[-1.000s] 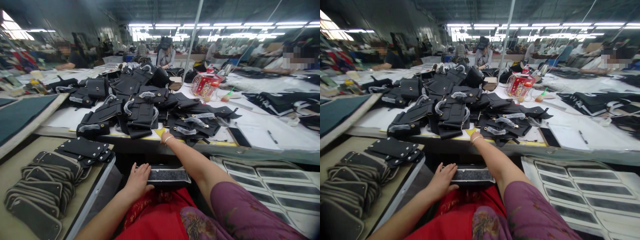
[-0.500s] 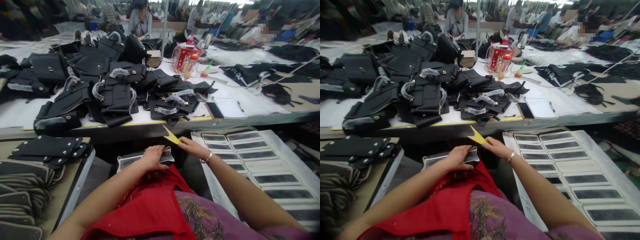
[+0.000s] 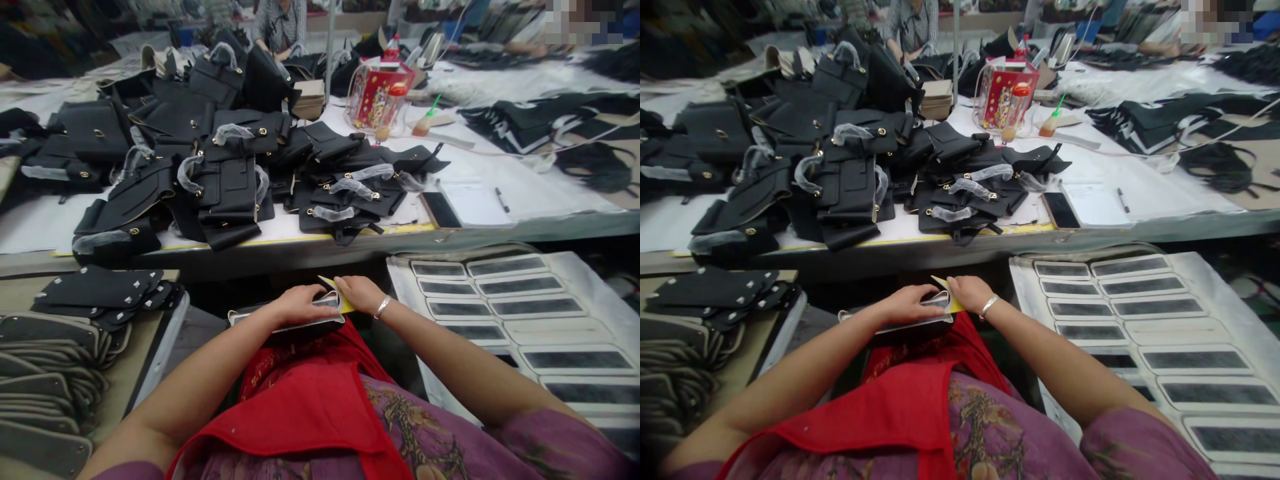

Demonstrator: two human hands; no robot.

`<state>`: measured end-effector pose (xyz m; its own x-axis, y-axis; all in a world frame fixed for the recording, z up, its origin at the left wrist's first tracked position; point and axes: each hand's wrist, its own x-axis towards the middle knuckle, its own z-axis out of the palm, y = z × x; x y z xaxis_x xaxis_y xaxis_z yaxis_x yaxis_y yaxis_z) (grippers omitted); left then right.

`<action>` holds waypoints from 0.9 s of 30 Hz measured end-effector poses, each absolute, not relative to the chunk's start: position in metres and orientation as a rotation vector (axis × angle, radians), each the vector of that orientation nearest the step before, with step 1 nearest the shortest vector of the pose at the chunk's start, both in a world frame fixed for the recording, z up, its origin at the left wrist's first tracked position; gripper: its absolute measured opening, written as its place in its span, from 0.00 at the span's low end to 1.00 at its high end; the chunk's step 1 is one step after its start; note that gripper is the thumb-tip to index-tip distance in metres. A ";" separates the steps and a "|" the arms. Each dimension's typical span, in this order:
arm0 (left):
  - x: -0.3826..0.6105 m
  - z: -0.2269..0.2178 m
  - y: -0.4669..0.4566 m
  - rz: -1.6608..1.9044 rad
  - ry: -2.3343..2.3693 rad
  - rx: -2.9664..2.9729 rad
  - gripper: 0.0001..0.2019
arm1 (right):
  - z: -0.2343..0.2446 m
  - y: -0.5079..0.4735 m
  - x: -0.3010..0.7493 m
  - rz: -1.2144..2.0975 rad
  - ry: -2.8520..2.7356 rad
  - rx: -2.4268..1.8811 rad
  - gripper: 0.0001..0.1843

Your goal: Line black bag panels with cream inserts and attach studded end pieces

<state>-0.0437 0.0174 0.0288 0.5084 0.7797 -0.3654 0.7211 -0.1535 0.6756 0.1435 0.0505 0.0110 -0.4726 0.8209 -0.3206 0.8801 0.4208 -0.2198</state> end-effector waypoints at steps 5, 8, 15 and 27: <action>-0.033 0.014 0.051 0.349 1.035 1.211 0.39 | 0.009 0.064 0.136 -0.422 2.542 1.497 0.29; -0.032 0.006 0.053 0.289 1.052 0.999 0.40 | 0.011 0.062 0.137 -0.341 2.523 1.572 0.33; -0.039 0.000 0.053 0.291 1.088 0.826 0.39 | 0.019 0.057 0.131 -0.289 2.571 1.516 0.33; -0.053 -0.005 0.050 0.253 0.981 1.046 0.24 | 0.020 0.057 0.127 -0.346 2.600 1.301 0.32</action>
